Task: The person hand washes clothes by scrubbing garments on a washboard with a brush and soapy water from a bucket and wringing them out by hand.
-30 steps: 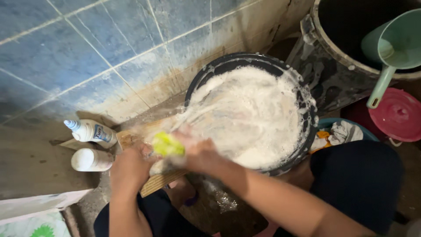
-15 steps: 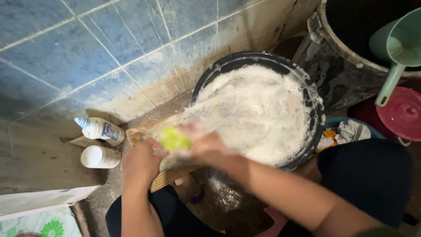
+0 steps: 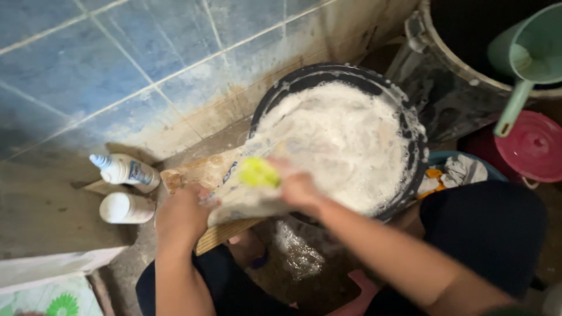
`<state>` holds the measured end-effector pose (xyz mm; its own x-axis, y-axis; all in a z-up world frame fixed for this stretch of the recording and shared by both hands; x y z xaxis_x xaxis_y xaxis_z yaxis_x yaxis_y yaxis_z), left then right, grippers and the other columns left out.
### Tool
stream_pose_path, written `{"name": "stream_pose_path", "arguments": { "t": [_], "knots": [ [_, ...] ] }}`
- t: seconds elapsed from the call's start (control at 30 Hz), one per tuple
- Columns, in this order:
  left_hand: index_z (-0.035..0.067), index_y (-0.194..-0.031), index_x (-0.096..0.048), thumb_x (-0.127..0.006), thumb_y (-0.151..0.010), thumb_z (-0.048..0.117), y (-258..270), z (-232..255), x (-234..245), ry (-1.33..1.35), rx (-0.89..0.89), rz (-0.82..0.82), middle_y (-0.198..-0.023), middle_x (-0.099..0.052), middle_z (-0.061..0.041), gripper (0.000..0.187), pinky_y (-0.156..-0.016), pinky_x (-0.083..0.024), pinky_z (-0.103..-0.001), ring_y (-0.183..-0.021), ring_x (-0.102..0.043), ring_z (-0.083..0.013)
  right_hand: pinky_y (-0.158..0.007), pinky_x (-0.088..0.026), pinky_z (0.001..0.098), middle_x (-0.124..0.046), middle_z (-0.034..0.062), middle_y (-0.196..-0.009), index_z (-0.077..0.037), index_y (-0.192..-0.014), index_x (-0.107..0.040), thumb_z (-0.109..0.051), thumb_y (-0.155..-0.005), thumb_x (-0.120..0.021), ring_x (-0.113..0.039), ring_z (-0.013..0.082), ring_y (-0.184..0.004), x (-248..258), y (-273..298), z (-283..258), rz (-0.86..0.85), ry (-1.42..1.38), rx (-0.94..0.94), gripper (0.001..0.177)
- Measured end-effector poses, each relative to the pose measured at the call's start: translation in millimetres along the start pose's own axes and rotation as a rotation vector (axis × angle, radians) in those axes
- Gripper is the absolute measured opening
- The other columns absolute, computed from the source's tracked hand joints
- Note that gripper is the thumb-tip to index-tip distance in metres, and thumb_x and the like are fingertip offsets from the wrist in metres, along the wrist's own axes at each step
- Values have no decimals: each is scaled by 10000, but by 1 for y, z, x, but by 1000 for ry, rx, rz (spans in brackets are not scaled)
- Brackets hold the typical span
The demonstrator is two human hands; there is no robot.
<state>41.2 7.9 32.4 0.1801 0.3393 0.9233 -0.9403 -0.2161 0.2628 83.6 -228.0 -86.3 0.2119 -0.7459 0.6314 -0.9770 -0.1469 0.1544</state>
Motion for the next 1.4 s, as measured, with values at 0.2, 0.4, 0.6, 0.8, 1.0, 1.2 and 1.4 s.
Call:
{"name": "stream_pose_path", "arguments": {
  "t": [0.2,0.4,0.6,0.8,1.0,1.2,1.4],
  "knots": [
    [205,-1063,-799,-780,-809,470,12,11,6,-4,50,34,-1024,-764,-165,367,-898,-540,-493,-1018,-718,-362,-867,-562,463,-691,165,-1334,-225,-1520,-497,-144,-743,-745,-678,327,-1125,158,-8,121,192,-321,-532,819],
    [156,-961,-800,-735,-844,584,1,61,2,-252,-212,287,-1147,-717,-131,448,-953,-308,-642,-1133,-646,-368,-899,-607,394,-547,89,-1374,-165,-1489,-335,-173,-699,-843,-657,280,-1180,110,16,184,-16,-630,-451,939],
    [110,-1098,-690,-729,-885,367,-39,75,-48,-94,-214,167,-1173,-706,-146,336,-952,-413,-565,-1135,-652,-354,-966,-503,444,-589,238,-1283,-17,-1406,-544,-403,-781,-876,-594,344,-1145,126,15,159,121,89,-109,807],
    [75,-1033,-579,-595,-1079,125,-90,47,-69,1212,-402,269,-976,-615,-58,70,-867,-468,-354,-937,-554,-195,-765,-623,393,-693,187,-1090,82,-1325,-562,-305,-822,-758,-731,252,-888,167,39,150,43,-1000,16,665],
    [99,-1070,-562,-616,-1039,-10,-87,18,-27,1941,-509,148,-984,-589,-12,126,-928,-512,-334,-934,-579,-161,-701,-619,390,-731,214,-1041,92,-1360,-578,-431,-769,-801,-733,285,-821,238,117,146,-116,-1076,194,820],
    [101,-1266,-504,-708,-901,135,-22,14,9,571,-240,186,-850,-637,-134,419,-705,-516,-425,-764,-643,-309,-1020,-556,376,-698,131,-1281,-58,-1265,-693,-465,-776,-742,-671,241,-1160,146,147,100,-762,0,196,639],
    [112,-1314,-511,-878,-733,306,4,11,-2,379,-111,-10,-977,-708,-265,714,-826,-533,-465,-937,-699,-405,-825,-640,428,-745,175,-1019,-109,-1205,-708,-635,-1035,-329,-776,306,-886,172,56,163,-349,233,-250,670]
  ]
}}
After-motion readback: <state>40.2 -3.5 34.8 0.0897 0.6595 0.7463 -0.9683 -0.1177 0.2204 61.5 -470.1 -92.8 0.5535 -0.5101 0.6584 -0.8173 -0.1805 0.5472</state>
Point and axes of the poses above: each hand's wrist, its own y-axis away from the middle knuckle, its own x-axis out of the back of the hand, z = x × y, the point moved 7 cm from there along -y, towards the middle knuckle
